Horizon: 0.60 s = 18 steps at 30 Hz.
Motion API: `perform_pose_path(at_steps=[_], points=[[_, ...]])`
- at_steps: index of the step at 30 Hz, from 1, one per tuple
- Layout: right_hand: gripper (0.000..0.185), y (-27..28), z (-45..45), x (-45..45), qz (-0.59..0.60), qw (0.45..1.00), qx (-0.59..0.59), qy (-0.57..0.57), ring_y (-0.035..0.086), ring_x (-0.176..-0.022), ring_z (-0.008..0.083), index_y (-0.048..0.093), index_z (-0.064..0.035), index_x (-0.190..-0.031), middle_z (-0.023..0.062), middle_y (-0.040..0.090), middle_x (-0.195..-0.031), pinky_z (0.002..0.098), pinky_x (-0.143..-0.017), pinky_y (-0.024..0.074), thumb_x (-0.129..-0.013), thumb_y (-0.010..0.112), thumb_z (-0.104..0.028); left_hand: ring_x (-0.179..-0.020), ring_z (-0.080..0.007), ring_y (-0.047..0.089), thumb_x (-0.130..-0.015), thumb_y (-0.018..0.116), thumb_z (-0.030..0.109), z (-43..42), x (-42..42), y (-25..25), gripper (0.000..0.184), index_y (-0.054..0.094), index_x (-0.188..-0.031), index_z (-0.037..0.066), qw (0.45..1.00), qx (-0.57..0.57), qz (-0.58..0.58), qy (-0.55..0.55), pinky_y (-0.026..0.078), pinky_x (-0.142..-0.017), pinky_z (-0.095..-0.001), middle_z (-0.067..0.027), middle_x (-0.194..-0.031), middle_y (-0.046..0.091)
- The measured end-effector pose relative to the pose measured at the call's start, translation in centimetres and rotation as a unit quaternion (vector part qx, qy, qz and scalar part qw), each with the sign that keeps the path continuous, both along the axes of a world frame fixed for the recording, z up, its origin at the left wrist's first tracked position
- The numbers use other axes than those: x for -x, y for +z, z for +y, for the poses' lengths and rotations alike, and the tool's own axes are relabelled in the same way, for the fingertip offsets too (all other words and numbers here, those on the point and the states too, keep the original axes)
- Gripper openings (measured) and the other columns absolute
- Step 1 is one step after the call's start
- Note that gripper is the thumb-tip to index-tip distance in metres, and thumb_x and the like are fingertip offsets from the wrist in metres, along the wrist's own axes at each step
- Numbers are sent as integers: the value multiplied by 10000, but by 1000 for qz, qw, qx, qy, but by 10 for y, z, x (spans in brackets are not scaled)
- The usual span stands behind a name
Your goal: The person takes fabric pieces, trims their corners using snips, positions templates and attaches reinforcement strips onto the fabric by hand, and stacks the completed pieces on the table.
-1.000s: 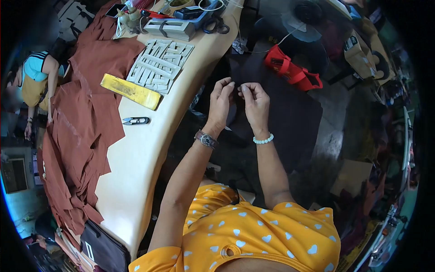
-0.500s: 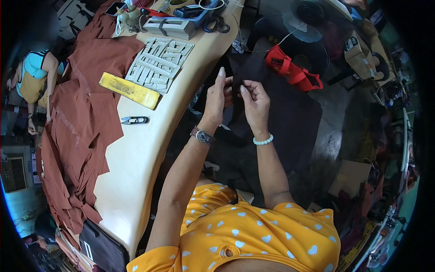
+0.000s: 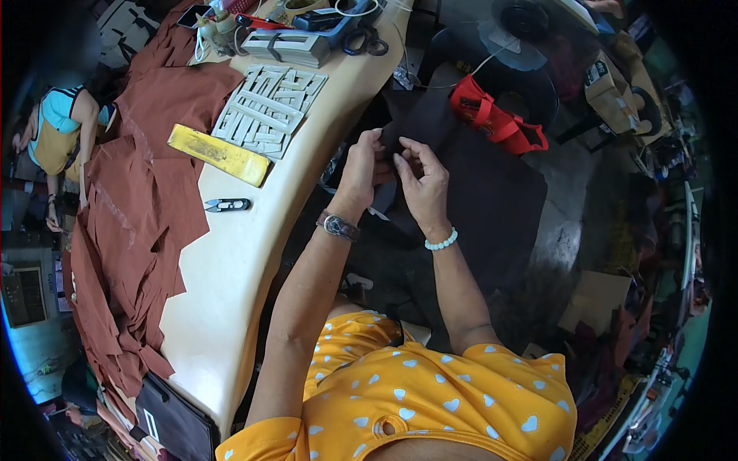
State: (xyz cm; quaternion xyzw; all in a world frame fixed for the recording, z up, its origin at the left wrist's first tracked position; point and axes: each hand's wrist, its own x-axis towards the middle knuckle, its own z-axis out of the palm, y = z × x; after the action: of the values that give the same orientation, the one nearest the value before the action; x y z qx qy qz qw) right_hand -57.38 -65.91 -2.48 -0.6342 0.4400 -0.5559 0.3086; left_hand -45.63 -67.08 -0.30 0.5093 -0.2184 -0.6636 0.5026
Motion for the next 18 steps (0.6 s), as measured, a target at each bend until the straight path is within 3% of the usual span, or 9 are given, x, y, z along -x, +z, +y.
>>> perform_pose_path(at_steps=[12, 15, 18], points=[[293, 0, -1, -2, -66, 997, -37, -4, 579, -637, 130, 564, 27, -1029, 76, 602, -738, 272, -601, 473, -777, 683, -63, -829, -224, 610, -881, 421, 349, 1, -2, -9, 316, 562, -922, 70, 998, -2, 45, -33, 474, -802, -390, -91, -892, 616], [250, 11, 1, -5, -7, 997, -60, -41, 601, -636, 157, 553, 20, -1010, 98, 617, -726, 284, -600, 479, -816, 646, -108, -816, -211, 610, -888, 434, 348, 6, 4, -5, 338, 571, -965, 49, 1000, 2, 7, -29, 482, -770, -371, -99, -912, 619], [193, -1, -9, -9, 36, 995, -11, -90, 622, -649, 189, 552, 8, -983, 129, 626, -739, 298, -605, 485, -858, 587, -134, -809, -200, 607, -892, 455, 350, 5, 2, -7, 348, 572, -977, 34, 998, 13, -41, -49, 489, -738, -350, -103, -909, 616]])
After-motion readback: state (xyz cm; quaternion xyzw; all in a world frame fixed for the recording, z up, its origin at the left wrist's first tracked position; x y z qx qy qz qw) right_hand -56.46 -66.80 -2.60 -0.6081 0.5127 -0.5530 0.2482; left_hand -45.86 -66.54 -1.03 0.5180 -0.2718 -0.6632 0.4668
